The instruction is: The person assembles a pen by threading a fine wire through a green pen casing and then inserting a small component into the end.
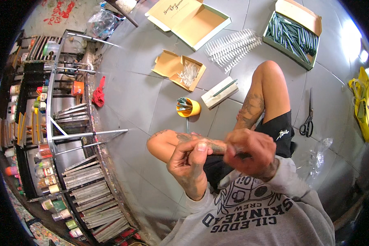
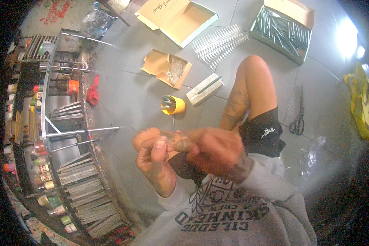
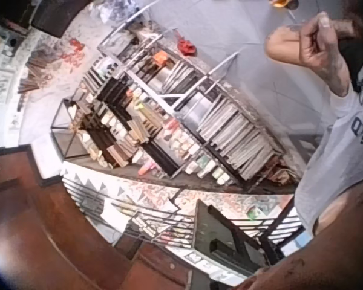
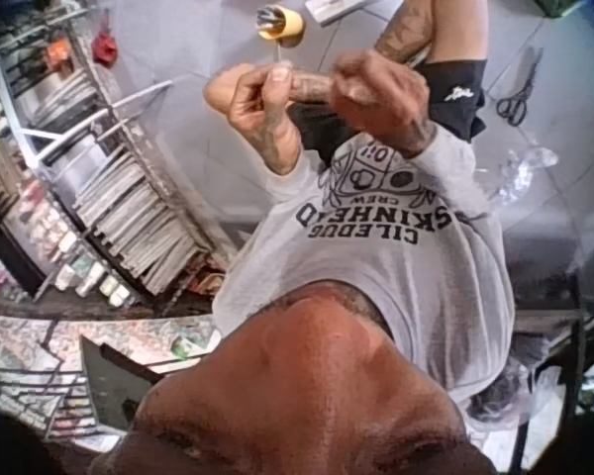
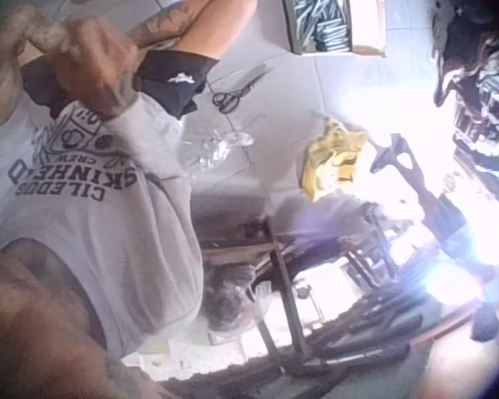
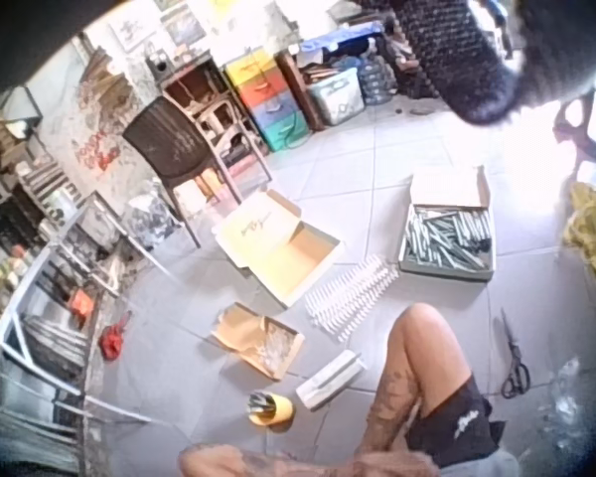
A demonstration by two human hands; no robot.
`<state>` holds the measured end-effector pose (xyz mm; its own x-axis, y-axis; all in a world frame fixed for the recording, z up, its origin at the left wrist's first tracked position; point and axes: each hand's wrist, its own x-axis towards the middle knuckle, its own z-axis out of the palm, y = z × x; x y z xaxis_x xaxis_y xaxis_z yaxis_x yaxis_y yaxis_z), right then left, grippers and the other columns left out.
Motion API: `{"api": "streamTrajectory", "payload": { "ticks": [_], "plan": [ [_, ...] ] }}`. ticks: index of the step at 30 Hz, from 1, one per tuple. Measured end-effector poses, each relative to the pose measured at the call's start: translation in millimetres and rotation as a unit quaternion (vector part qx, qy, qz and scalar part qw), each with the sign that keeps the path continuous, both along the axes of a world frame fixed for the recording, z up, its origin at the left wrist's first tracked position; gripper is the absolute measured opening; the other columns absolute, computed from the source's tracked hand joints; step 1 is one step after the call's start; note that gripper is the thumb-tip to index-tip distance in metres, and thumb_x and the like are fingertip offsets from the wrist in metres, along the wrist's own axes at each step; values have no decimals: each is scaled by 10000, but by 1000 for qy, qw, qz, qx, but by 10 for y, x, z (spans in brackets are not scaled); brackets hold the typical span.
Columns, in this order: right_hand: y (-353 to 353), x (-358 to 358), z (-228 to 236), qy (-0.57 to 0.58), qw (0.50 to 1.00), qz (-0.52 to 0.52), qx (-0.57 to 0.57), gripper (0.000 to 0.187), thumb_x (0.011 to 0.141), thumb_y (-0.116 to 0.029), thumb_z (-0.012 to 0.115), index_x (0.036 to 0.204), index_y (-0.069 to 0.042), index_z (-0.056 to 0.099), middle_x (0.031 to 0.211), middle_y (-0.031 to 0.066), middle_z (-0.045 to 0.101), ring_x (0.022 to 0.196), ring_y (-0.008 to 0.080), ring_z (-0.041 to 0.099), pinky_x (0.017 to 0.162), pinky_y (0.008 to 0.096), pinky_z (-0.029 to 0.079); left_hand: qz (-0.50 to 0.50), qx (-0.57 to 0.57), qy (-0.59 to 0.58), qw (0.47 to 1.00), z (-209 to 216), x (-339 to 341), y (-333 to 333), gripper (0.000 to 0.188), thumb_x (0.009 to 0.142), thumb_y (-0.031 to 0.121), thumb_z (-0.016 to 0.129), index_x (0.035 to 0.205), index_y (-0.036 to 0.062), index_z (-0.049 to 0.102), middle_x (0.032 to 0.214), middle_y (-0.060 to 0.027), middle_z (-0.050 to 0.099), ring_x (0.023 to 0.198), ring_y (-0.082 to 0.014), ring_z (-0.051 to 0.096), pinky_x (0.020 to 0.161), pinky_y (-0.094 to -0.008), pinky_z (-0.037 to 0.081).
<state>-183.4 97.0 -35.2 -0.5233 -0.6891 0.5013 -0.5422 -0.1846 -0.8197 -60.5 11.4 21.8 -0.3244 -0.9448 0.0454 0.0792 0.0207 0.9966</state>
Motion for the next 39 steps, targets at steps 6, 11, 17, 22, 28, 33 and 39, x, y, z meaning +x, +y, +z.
{"api": "streamTrajectory", "payload": {
  "ticks": [6,11,17,22,28,33,39],
  "plan": [
    [309,-390,70,-59,989,7,138,144,849,-63,682,988,-23,673,969,118,695,853,193,687,774,327,552,-104,28,-131,985,-285,50,19,231,890,66,761,1088,-43,716,872,-38,697,708,-57,535,683,-187,445],
    [165,-291,98,-533,823,130,149,144,965,-76,650,1035,50,653,999,92,702,970,164,696,831,291,578,-159,149,1,976,-427,-57,39,434,869,31,773,1254,-59,593,925,-142,735,837,-136,699,769,-227,549],
    [-130,-426,-129,-472,837,152,233,157,1000,-103,615,1048,41,653,928,51,686,808,84,629,706,238,521,-184,114,-104,971,-499,-126,-332,388,866,59,782,1195,0,586,903,-116,744,792,-137,701,748,-247,554],
    [-571,-509,-333,-435,865,118,221,188,1036,-159,563,1029,18,626,860,29,660,786,72,596,694,236,500,-179,-259,-256,914,-771,-305,-939,186,815,209,830,916,82,740,841,-41,723,729,-170,614,686,-308,461],
    [-1032,-592,-555,-432,870,51,232,274,1061,-260,535,980,-12,616,841,25,647,786,88,598,696,249,504,-216,-266,-182,922,-1233,-631,-1518,148,804,208,831,917,148,758,854,41,750,650,-143,510,645,-277,430],
    [-1292,-617,-731,-468,872,29,141,243,1066,-234,518,1045,-2,588,938,62,641,874,116,590,792,257,489,-222,-107,-103,964,-1492,-796,-1831,178,824,221,821,949,109,761,850,9,757,661,-114,524,648,-266,424],
    [-1460,-711,-859,-579,810,34,90,207,1048,-164,525,1104,28,581,958,92,640,881,156,619,796,283,507,-248,-33,-102,963,-1617,-843,-1952,181,836,132,825,974,46,746,850,19,703,579,31,410,497,-164,286]
  ]
}}
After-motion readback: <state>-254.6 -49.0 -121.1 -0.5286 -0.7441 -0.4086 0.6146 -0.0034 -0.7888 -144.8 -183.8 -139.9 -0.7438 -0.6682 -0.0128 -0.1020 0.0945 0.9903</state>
